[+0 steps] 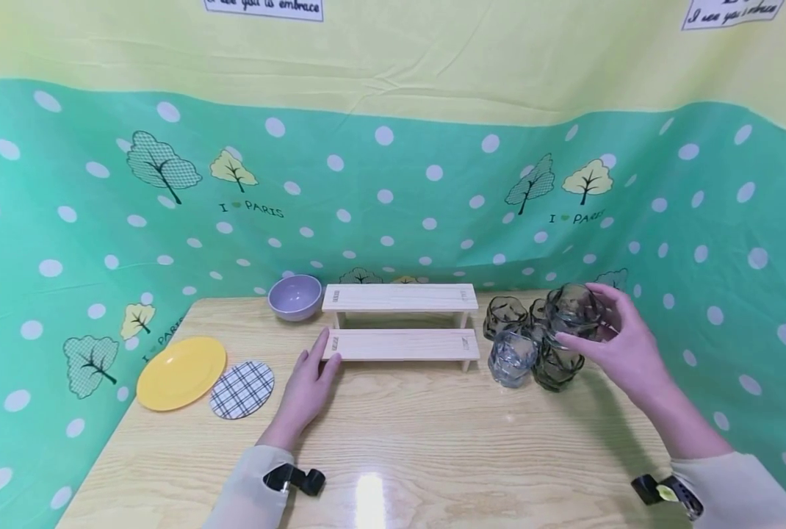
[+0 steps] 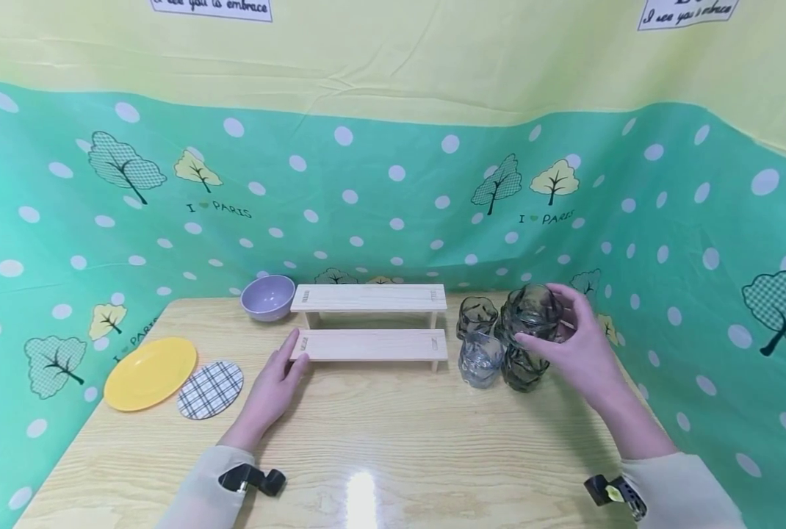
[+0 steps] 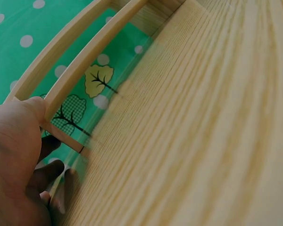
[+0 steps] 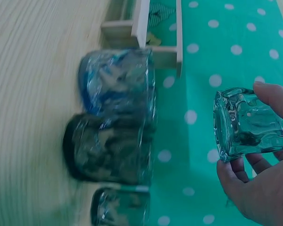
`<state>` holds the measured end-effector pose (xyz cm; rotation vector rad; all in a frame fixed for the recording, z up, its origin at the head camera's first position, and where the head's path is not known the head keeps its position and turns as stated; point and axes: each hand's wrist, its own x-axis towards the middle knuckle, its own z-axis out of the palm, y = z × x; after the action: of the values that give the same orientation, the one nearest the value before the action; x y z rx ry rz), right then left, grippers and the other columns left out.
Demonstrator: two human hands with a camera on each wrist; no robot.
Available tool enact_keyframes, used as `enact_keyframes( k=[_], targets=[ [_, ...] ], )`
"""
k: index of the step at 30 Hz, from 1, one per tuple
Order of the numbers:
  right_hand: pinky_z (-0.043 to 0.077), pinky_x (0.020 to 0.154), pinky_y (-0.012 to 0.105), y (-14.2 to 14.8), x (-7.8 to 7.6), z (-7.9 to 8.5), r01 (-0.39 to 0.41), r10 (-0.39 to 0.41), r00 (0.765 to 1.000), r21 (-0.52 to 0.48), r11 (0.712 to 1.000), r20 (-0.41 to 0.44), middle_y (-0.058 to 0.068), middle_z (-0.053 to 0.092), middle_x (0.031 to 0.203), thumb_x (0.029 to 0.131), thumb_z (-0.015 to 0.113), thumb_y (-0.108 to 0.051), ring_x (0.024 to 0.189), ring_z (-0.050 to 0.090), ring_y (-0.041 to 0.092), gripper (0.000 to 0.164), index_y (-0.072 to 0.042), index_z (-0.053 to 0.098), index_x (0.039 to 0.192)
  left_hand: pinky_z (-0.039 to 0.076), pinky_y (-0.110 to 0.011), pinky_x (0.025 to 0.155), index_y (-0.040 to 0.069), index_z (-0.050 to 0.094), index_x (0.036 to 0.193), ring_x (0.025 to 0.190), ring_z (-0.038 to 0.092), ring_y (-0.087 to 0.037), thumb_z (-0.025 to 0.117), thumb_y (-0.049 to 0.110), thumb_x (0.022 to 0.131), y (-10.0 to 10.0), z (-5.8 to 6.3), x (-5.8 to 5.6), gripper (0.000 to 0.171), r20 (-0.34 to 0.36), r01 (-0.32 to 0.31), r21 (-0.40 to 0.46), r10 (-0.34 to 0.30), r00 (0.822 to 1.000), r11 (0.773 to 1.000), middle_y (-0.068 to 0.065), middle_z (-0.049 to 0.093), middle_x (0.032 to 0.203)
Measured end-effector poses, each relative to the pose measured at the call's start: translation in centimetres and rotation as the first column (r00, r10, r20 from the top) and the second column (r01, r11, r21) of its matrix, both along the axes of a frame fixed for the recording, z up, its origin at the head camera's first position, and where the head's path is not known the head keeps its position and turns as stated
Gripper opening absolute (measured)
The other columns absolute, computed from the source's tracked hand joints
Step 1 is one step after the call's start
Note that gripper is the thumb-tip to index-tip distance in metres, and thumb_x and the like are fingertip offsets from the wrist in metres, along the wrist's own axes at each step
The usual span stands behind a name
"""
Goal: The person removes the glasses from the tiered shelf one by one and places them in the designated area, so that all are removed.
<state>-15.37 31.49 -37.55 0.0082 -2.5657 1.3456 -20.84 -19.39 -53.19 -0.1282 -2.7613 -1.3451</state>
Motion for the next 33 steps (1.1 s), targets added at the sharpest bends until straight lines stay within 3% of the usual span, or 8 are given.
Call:
enact_keyframes(
  k=[4, 11, 16, 21, 23, 25, 28, 33],
  targets=[
    [0.037, 0.103, -0.001, 1.5, 0.2, -0.5, 0.030, -0.030, 0.999, 0.003, 1.000, 0.034, 0.021, 0.043, 0.164, 0.093, 0.094, -0.029, 0.146, 0.045, 0.047, 0.106, -0.021, 0.028, 0.175, 0.021, -0.076, 0.128, 0.023, 0.024, 0.178, 0.162, 0.017, -0.058, 0.046, 0.056, 0.117, 0.0, 0.0, 0.0, 0.073, 0.009, 0.000, 0.000, 0.000, 1.000, 1.000, -0.020, 0.036, 0.175],
    [0.039, 0.110, 0.006, 4.0, 0.7, -1.6, 0.080, -0.081, 0.991, 0.014, 0.997, 0.103, 0.027, 0.035, 0.171, 0.096, 0.091, -0.038, 0.147, 0.041, 0.052, 0.109, -0.029, 0.020, 0.178, 0.021, -0.076, 0.127, 0.024, 0.023, 0.178, 0.162, 0.017, -0.058, 0.045, 0.056, 0.117, 0.0, 0.1, 0.0, 0.072, 0.014, 0.002, -0.006, -0.002, 1.000, 1.000, -0.020, 0.036, 0.176],
    [0.040, 0.095, -0.002, 5.4, 0.8, -2.4, 0.111, -0.114, 0.988, 0.035, 0.993, 0.107, 0.027, 0.041, 0.166, 0.095, 0.091, -0.040, 0.143, 0.045, 0.050, 0.108, -0.031, 0.021, 0.177, 0.020, -0.076, 0.128, 0.024, 0.024, 0.178, 0.162, 0.016, -0.058, 0.046, 0.056, 0.117, 0.0, 0.1, 0.0, 0.072, 0.011, 0.000, 0.001, 0.000, 1.000, 1.000, -0.020, 0.036, 0.176],
    [0.044, 0.087, 0.000, 6.5, 1.1, -3.1, 0.139, -0.144, 0.982, 0.045, 0.989, 0.119, 0.027, 0.043, 0.162, 0.094, 0.091, -0.041, 0.139, 0.047, 0.047, 0.109, -0.030, 0.022, 0.177, 0.020, -0.075, 0.129, 0.024, 0.023, 0.179, 0.163, 0.016, -0.057, 0.046, 0.057, 0.117, 0.0, -0.1, -0.1, 0.073, 0.006, 0.003, 0.003, -0.003, 1.000, 1.000, -0.019, 0.036, 0.176],
    [0.050, 0.106, 0.015, 6.8, 1.2, -3.3, 0.146, -0.150, 0.978, 0.037, 0.989, 0.142, 0.030, 0.040, 0.165, 0.095, 0.091, -0.042, 0.141, 0.045, 0.052, 0.110, -0.031, 0.018, 0.178, 0.019, -0.075, 0.129, 0.024, 0.023, 0.178, 0.163, 0.016, -0.057, 0.046, 0.056, 0.117, 0.0, -0.1, -0.1, 0.073, 0.005, 0.004, 0.003, -0.004, 1.000, 1.000, -0.019, 0.036, 0.176],
    [0.049, 0.120, 0.041, 7.1, 1.4, -3.5, 0.149, -0.151, 0.974, 0.021, 0.989, 0.171, 0.033, 0.033, 0.170, 0.096, 0.089, -0.043, 0.144, 0.041, 0.060, 0.112, -0.032, 0.014, 0.179, 0.020, -0.075, 0.128, 0.023, 0.023, 0.178, 0.163, 0.016, -0.057, 0.046, 0.056, 0.117, 0.0, 0.0, -0.1, 0.073, 0.005, 0.004, 0.002, -0.004, 1.000, 1.000, -0.019, 0.036, 0.176],
    [0.036, 0.116, 0.079, 7.6, 1.5, -3.8, 0.159, -0.156, 0.967, 0.001, 0.987, 0.201, 0.036, 0.024, 0.174, 0.097, 0.088, -0.045, 0.147, 0.036, 0.066, 0.114, -0.031, 0.010, 0.179, 0.020, -0.075, 0.128, 0.022, 0.024, 0.178, 0.163, 0.016, -0.057, 0.046, 0.055, 0.117, 0.0, 0.1, 0.0, 0.073, 0.007, 0.005, 0.001, -0.005, 1.000, 1.000, -0.019, 0.035, 0.176],
    [0.040, 0.114, 0.078, 8.5, 1.7, -4.8, 0.173, -0.173, 0.959, 0.023, 0.985, 0.225, 0.038, 0.026, 0.172, 0.096, 0.088, -0.048, 0.145, 0.038, 0.064, 0.117, -0.025, 0.008, 0.179, 0.020, -0.075, 0.128, 0.024, 0.023, 0.179, 0.163, 0.016, -0.057, 0.045, 0.057, 0.117, -0.1, 0.1, 0.0, 0.073, 0.010, 0.005, 0.000, -0.005, 1.000, 1.000, -0.019, 0.035, 0.177]
  ],
)
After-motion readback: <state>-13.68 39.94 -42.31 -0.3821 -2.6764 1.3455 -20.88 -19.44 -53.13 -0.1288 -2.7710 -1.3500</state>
